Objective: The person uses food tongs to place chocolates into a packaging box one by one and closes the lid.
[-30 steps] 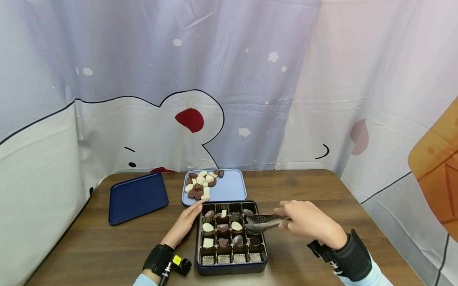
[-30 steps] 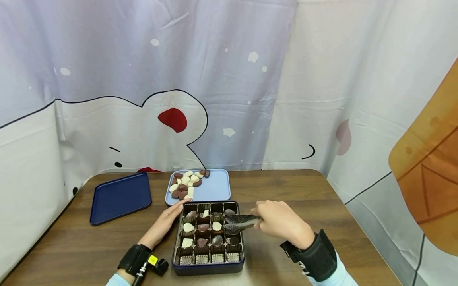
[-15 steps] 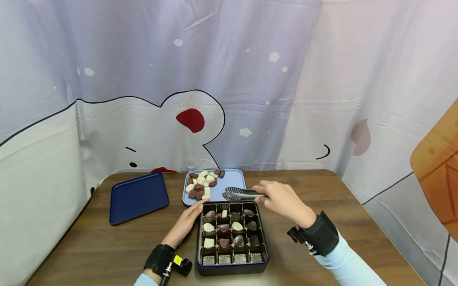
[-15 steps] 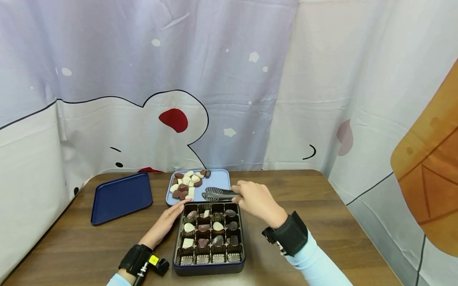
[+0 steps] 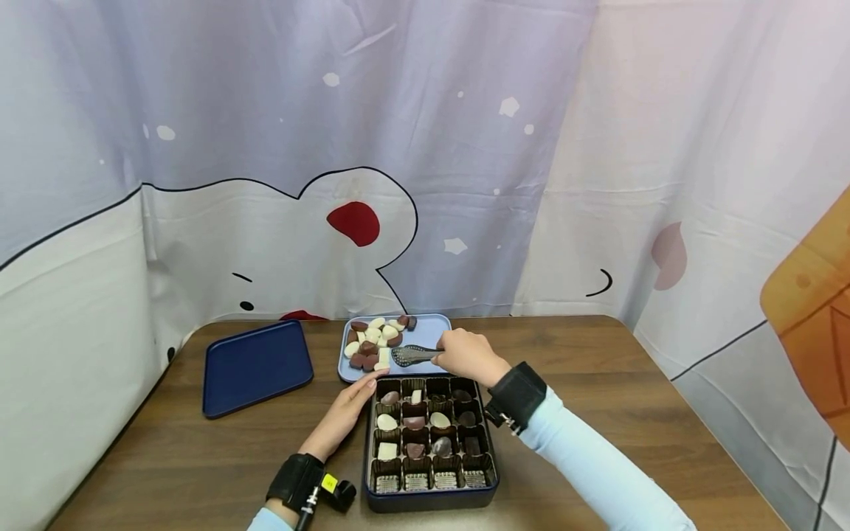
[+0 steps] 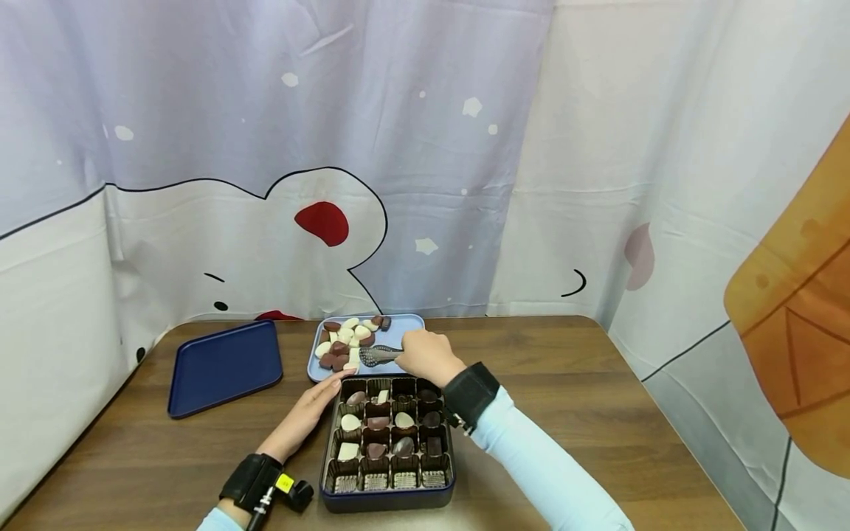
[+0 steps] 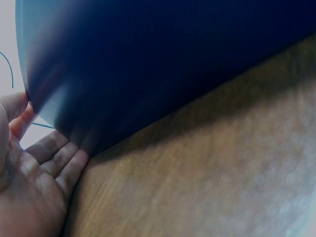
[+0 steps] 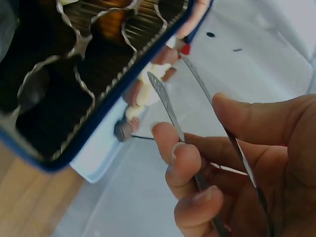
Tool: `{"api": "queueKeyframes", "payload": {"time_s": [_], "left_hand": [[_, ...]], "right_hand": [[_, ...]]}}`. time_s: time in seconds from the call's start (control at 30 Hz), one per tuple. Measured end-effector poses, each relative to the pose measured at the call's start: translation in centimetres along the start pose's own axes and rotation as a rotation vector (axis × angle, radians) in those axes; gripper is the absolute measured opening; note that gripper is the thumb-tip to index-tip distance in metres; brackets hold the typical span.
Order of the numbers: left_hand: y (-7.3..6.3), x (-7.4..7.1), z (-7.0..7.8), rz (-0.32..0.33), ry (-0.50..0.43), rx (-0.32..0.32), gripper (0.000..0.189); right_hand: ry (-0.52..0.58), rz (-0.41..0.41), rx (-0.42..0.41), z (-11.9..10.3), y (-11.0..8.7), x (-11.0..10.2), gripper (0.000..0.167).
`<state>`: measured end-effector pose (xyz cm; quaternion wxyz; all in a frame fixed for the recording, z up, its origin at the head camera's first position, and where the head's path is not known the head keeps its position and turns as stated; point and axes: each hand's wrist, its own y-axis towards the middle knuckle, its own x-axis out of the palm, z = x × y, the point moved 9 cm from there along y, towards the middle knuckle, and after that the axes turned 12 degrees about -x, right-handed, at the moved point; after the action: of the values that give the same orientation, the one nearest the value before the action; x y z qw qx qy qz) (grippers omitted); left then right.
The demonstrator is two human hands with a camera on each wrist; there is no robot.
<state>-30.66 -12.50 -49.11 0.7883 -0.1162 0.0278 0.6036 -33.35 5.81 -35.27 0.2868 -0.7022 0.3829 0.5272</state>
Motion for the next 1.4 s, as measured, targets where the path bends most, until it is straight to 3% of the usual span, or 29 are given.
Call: {"api": "queueKeyframes", "payload": {"time_s": [0.37,0.63,0.83,1.07,1.17,1.4], "left_hand": [[0.1,-0.1,0.1,0.006,-0.009,0.011,0.047],[0.0,-0.1,0.1,0.005,-0.004,-0.004,0.047],[-0.1,-0.1,0.0,0.005,-0.002,-0.009,0.047],[0.1,-0.1,0.1,0.005,-0.008,-0.005,0.047],[0.1,-0.1,0.1,0.007,-0.005,-0.004,0.047],[0.1,-0.1,0.0,0.012,-0.007,-0.005,0.046]], "right_hand": [[0.014,0.001,0.085,-0.5,3.1,1.6,0.054],[-0.092,-0.028,0.081,-1.4,4.7,3.1,0.019],[-0.16,0.008,0.043,-2.0,5.1,3.7,0.018],[-0.176,0.002,0.111,-1.2,4.8,3.1,0.015],[-0.191,-0.002,0.116,-0.9,4.7,2.9,0.016],[-0.212,0.028,0.099,-1.1,4.6,2.4,0.038]]}}
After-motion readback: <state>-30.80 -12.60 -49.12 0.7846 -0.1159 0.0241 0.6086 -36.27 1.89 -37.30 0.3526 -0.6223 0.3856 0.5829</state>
